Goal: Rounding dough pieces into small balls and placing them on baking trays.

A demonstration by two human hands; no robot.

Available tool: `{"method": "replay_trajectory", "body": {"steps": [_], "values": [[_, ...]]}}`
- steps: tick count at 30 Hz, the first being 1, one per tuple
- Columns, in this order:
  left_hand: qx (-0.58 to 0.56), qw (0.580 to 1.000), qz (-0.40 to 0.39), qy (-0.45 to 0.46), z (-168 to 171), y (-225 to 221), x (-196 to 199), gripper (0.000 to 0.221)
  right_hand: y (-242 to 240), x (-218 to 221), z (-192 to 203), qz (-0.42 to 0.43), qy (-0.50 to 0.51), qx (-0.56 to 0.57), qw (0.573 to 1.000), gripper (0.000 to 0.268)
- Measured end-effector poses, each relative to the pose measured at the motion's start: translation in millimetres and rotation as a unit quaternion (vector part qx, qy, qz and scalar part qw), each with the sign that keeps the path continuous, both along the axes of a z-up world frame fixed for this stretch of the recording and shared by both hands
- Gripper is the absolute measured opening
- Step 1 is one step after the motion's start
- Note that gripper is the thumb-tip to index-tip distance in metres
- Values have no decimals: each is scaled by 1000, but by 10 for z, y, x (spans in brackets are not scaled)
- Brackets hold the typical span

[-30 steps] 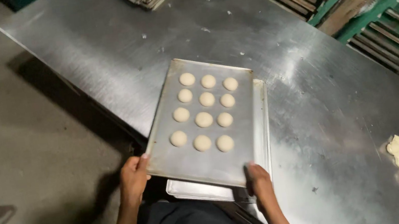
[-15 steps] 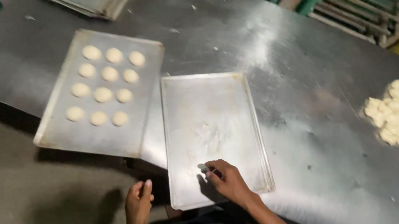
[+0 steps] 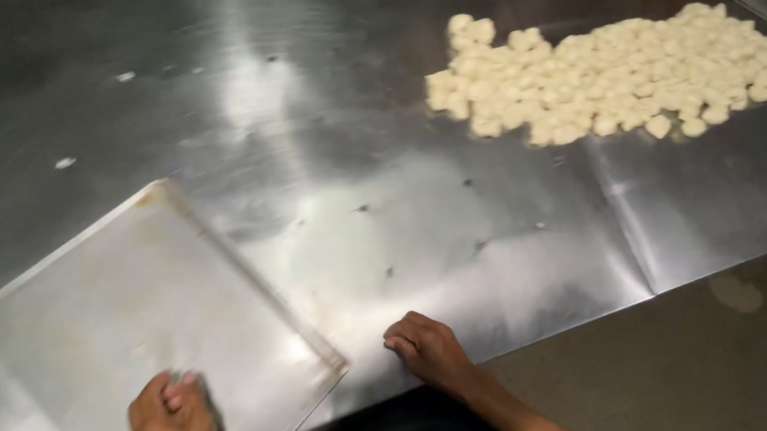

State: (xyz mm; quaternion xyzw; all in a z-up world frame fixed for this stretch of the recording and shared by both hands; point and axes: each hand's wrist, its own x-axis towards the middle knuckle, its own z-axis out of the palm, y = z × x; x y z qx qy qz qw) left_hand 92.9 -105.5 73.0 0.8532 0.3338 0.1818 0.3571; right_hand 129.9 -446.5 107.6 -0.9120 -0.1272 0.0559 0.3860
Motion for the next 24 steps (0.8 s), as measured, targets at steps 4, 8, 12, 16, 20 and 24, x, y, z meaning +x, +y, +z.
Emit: {"method": "replay_trajectory", "body": {"steps": [4, 8, 12, 16, 20, 24], "values": [[-83, 973, -202, -77, -49, -1588, 1080, 30, -1222, 303, -469, -47, -7, -78, 996, 20], [-127, 913, -383, -53, 233, -3352, 2048, 28, -2132, 510, 282, -56, -148, 21, 987, 32], [-84, 905, -408, -85, 161, -4532, 3064, 30, -3338, 399, 117, -225, 83, 14, 971, 36], [-3, 924, -369, -99, 172, -5152, 3954, 33, -4293, 376, -272, -248, -46, -75, 965, 12], [85, 877, -459, -114, 173, -5565, 4525, 34, -4558, 600, -454, -248, -85, -29, 964, 24], [162, 847, -495, -108, 183, -6071, 4934, 30, -4348, 1217, -505, -301, 67, 151, 939, 29]]}}
